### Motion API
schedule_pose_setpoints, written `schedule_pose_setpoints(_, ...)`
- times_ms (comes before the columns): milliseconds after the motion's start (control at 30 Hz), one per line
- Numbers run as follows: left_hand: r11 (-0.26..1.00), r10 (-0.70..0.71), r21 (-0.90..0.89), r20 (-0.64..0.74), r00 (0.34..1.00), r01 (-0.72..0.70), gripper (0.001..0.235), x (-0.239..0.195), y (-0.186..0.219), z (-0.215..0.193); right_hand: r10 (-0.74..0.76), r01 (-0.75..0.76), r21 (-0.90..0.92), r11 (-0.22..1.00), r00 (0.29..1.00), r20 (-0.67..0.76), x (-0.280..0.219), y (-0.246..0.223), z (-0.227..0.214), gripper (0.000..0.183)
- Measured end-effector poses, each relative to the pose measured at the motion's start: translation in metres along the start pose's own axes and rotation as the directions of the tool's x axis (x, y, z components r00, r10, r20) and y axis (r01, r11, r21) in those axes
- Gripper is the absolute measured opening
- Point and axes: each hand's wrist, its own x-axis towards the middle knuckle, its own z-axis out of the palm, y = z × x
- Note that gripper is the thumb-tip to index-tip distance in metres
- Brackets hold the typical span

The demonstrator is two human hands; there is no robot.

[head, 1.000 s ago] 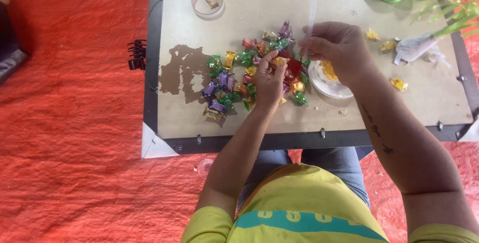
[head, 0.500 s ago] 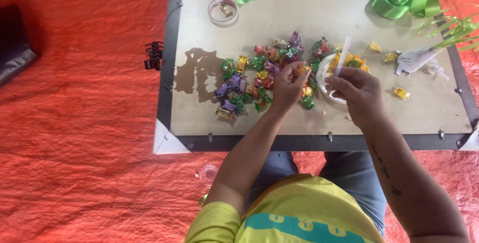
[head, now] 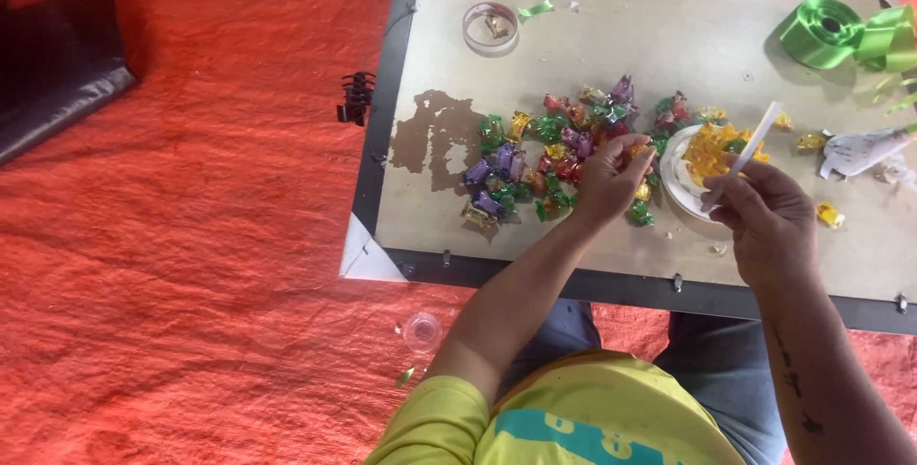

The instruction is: Assembling a candy bouquet by individually attaching wrapped candies to plastic sticks using a lighter to melt the plastic for bonding.

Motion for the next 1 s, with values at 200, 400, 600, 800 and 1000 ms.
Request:
schedule_pose_setpoints(200,0.985,-0.007,-0.170,-0.036,0.999,0.001,0.027,0.006,-0.016,0.001,-0.004,0.004,-0.005,1.000,1.000,0.002,0.003,-0.001,-0.001,0.027)
schedule_pose_setpoints(400,0.998,0.062,-0.016,-0.054,0.997,-0.063,0.028,-0.001,-0.001,0.001,0.005,-0.006,0.026,1.000,1.000,0.017,0.007,0.001,-0.004,0.025)
schedule_pose_setpoints(600,0.969,0.243,0.068,-0.085,0.966,-0.238,0.024,-0.007,0.001,0.001,-0.005,0.004,0.055,0.999,1.000,0.024,0.010,0.010,-0.009,0.025)
schedule_pose_setpoints(800,0.942,0.294,0.194,-0.089,0.952,-0.273,0.028,-0.004,0.000,-0.002,-0.007,0.008,0.066,0.998,1.000,-0.013,0.015,0.011,-0.007,0.028)
schedule_pose_setpoints(1000,0.927,0.293,0.263,-0.064,0.954,-0.267,0.031,-0.005,0.008,-0.001,-0.005,0.006,0.010,1.000,0.999,-0.040,0.019,0.017,-0.002,0.033)
